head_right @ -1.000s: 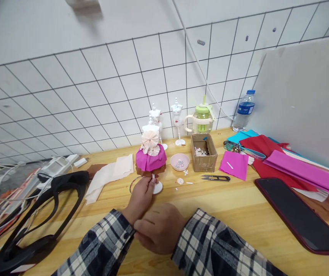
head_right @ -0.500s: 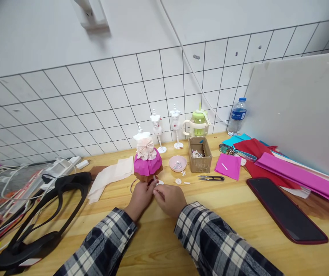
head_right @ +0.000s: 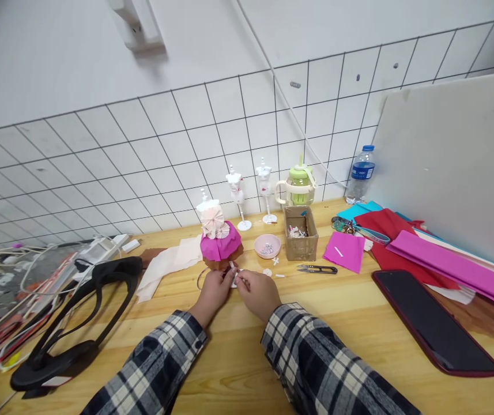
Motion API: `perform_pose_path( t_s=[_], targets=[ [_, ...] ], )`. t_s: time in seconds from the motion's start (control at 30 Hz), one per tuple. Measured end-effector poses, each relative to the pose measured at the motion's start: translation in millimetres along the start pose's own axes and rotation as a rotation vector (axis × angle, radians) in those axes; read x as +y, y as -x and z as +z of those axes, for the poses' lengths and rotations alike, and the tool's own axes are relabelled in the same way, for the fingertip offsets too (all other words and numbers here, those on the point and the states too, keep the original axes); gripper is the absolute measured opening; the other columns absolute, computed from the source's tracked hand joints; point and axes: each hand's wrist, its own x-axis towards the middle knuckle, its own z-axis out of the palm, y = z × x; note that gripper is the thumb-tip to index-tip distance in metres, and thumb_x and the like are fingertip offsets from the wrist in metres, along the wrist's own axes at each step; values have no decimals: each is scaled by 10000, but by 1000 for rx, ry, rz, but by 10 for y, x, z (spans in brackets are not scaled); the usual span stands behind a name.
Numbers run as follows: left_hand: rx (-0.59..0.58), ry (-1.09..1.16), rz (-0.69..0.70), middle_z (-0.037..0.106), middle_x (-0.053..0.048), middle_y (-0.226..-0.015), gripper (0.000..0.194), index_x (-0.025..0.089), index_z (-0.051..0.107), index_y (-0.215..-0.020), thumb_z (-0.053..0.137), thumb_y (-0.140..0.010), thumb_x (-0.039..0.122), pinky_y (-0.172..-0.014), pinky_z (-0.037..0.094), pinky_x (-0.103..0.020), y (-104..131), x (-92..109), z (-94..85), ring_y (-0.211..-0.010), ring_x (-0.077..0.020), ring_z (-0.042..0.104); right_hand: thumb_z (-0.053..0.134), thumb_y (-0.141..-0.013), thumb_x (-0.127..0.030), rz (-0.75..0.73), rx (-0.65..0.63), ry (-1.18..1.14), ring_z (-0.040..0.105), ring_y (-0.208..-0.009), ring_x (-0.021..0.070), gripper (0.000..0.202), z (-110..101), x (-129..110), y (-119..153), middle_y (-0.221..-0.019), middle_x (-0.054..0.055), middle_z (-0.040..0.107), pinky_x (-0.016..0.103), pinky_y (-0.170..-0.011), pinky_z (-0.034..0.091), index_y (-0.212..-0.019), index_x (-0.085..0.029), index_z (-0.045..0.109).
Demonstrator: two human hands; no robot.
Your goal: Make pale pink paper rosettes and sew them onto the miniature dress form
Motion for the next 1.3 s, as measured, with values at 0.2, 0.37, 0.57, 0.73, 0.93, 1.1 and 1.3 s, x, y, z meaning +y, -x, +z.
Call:
perform_pose_path(
  t_s=[0.2, 0.37, 0.57, 0.73, 0.93, 1.1, 1.3],
  targets=[
    [5, 57, 20, 734, -95, -781, 353, 138, 712, -843, 435, -925, 342, -668, 451, -261, 31, -12, -7, -727, -187, 663, 445, -890, -282, 12, -51, -33, 473, -562, 108, 244, 31, 27, -14, -622, -11, 594, 232, -534, 233, -764, -201, 637],
    [23, 87, 16, 733, -88, -800, 315, 142, 708, -850, 464, -911, 331, -684, 460, -266, 39, -44, 13, -739, -191, 662, 448, -890, -300, 7, -92, -50, 465, -555, 109, 251, 36, 48, 22, -602, -19, 583, 229, -528, 228, -741, -207, 628],
    [32, 156, 19, 745, -95, -920, 326, 140, 695, -996, 457, -914, 347, -747, 493, -281, 75, -53, 3, -838, -204, 681, 444, -891, -302, 46, -79, -47, 466, -562, 110, 256, 29, 37, 59, -610, -17, 588, 235, -532, 223, -759, -203, 639],
    [32, 176, 23, 733, -118, -992, 342, 148, 693, -976, 425, -924, 354, -813, 490, -333, 101, -87, 9, -918, -235, 668, 458, -880, -290, 78, -84, -41, 478, -571, 112, 238, 48, 9, 86, -614, -14, 592, 231, -538, 231, -768, -205, 651],
    [68, 199, 10, 710, -127, -960, 360, 147, 658, -965, 371, -939, 363, -796, 486, -353, 113, -72, 13, -889, -238, 648, 448, -890, -298, 102, -96, -37, 492, -591, 119, 259, 47, 1, 114, -627, -6, 606, 231, -551, 243, -746, -194, 636],
    [72, 222, -23, 710, -108, -911, 349, 161, 667, -934, 387, -931, 368, -752, 493, -330, 114, -27, -22, -839, -225, 650, 437, -901, -319, 110, -123, -46, 513, -619, 132, 271, 44, 9, 121, -658, 3, 625, 235, -568, 257, -767, -194, 637],
    [52, 234, -42, 715, -118, -909, 346, 158, 681, -905, 409, -917, 372, -757, 491, -341, 107, -39, -18, -844, -236, 650, 442, -899, -310, 107, -136, -63, 535, -655, 141, 259, 61, 35, 124, -693, 8, 642, 240, -595, 281, -770, -199, 636]
  ],
)
